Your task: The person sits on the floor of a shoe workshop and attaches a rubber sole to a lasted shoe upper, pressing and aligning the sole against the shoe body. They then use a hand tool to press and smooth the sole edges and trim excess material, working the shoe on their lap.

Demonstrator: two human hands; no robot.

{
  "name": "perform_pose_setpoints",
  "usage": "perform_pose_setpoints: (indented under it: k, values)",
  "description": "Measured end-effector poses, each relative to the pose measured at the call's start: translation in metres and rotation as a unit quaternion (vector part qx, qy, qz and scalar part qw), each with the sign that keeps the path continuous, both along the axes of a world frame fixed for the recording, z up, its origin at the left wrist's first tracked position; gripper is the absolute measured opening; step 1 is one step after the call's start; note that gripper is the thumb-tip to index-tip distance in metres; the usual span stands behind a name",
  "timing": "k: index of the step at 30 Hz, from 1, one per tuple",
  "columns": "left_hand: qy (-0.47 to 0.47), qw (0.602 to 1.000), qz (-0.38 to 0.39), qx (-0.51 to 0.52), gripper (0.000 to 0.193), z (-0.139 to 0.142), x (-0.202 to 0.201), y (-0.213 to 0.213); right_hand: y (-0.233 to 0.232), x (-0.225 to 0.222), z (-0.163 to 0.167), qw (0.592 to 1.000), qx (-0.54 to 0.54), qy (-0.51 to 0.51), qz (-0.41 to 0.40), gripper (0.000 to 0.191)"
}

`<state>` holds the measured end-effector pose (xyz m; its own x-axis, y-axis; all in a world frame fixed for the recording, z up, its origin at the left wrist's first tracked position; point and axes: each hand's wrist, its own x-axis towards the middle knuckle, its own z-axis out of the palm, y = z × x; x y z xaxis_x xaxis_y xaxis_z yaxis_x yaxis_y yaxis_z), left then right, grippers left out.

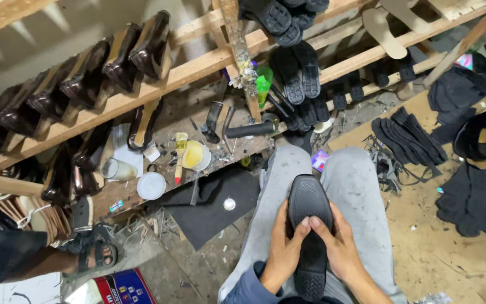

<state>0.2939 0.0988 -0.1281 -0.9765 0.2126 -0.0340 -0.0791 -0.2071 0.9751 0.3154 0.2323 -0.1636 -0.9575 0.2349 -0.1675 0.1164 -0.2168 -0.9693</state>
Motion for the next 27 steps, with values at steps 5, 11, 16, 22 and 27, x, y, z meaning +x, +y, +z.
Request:
perform_pose_setpoints:
  k: [5, 11, 16, 22, 27]
  values:
    - [-0.04, 0.998, -0.025, 0.052, 0.057, -0.003, 0.006, 0.004, 0.01, 0.012, -0.014, 0.993, -0.116, 0.018, -0.011, 0.057]
    - [-0.037, 0.996, -0.053, 0.06, 0.051, -0.006, 0.005, 0.001, 0.018, 0.016, -0.013, 0.992, -0.127, 0.006, -0.003, 0.058]
    - [-0.011, 1.0, -0.021, -0.014, 0.045, -0.005, 0.002, 0.003, 0.011, 0.012, -0.012, 0.994, -0.106, 0.003, -0.019, 0.053]
    - [0.001, 0.998, -0.062, 0.001, 0.052, 0.011, -0.001, -0.004, 0.017, 0.013, -0.004, 0.994, -0.107, 0.017, 0.005, 0.049]
    - [0.072, 0.984, -0.133, -0.099, 0.075, 0.023, -0.006, -0.012, 0.039, 0.009, 0.006, 0.999, -0.009, -0.01, 0.049, 0.045]
